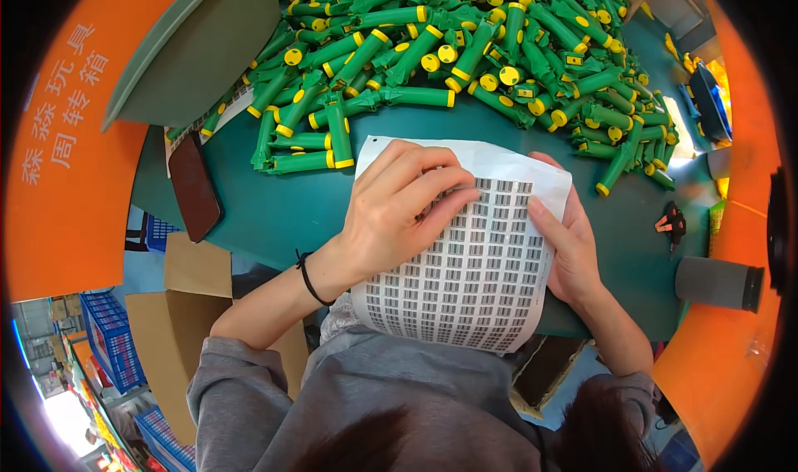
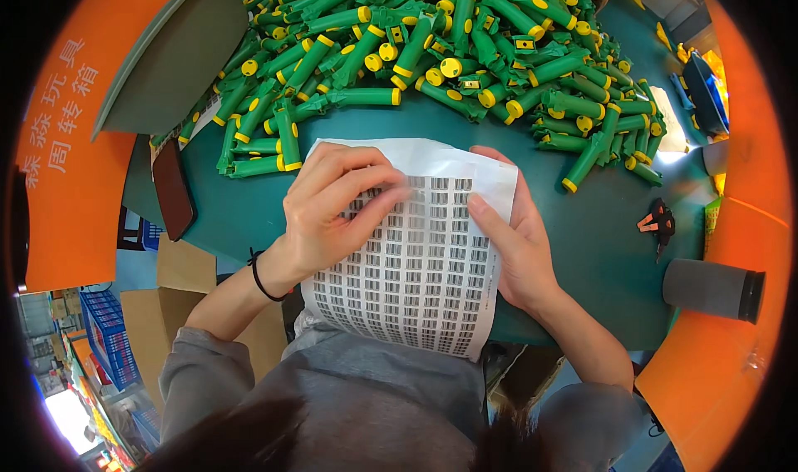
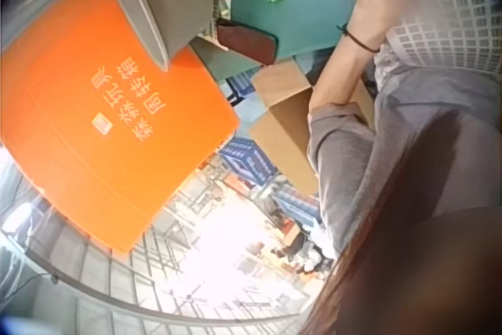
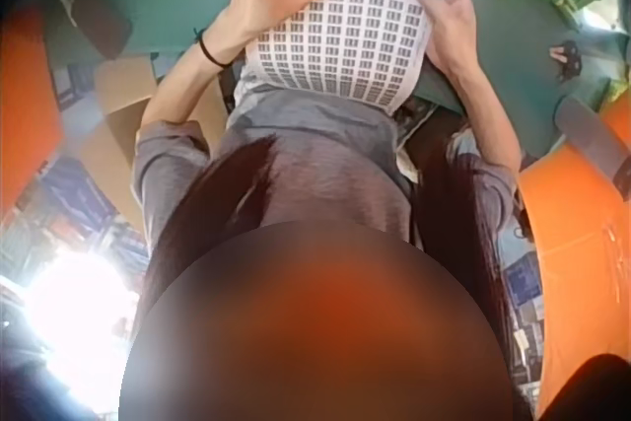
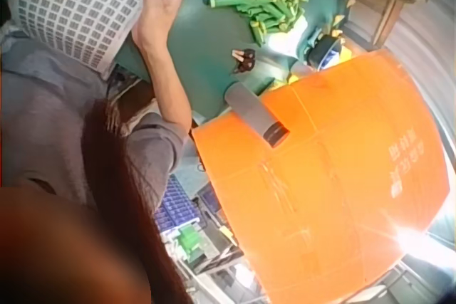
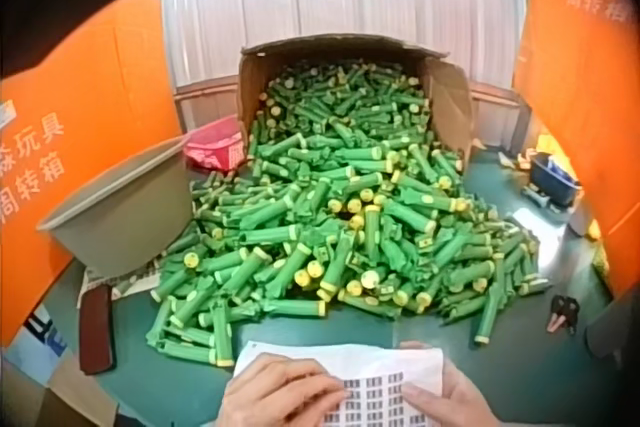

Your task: Applying small yellow labels to green tubes at a workbench.

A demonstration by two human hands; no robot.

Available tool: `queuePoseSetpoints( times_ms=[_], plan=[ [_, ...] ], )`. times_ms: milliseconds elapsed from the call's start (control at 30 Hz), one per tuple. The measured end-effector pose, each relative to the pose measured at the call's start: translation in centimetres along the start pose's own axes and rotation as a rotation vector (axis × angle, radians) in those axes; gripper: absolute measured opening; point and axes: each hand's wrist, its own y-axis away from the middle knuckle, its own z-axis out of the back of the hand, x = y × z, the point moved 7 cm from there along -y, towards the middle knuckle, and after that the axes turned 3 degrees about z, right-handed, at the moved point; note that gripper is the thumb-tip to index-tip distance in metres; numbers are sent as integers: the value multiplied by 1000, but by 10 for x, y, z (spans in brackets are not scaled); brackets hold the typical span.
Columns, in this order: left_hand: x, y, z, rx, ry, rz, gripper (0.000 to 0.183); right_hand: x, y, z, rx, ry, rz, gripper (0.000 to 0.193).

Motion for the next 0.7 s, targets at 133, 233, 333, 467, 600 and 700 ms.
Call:
queuePoseSetpoints(
  times_ms=[133,233,333,467,600,700],
  plan=[
    [2,-1,-1,-27,15,59,26,-1,0,0,1,1,6,52],
    [3,0,-1,-28,7,52,27,-2,0,1,10,29,27,55],
    [1,0,-1,-11,-28,-18,27,-4,0,1,8,29,21,54],
    [-1,-1,-4,-17,-51,-10,22,-3,0,0,6,68,30,54],
    [1,-2,-10,49,-17,25,21,-2,0,4,5,57,32,55],
    [8,1,-13,135,91,158,18,7,-1,8,-61,193,113,56]
  ],
)
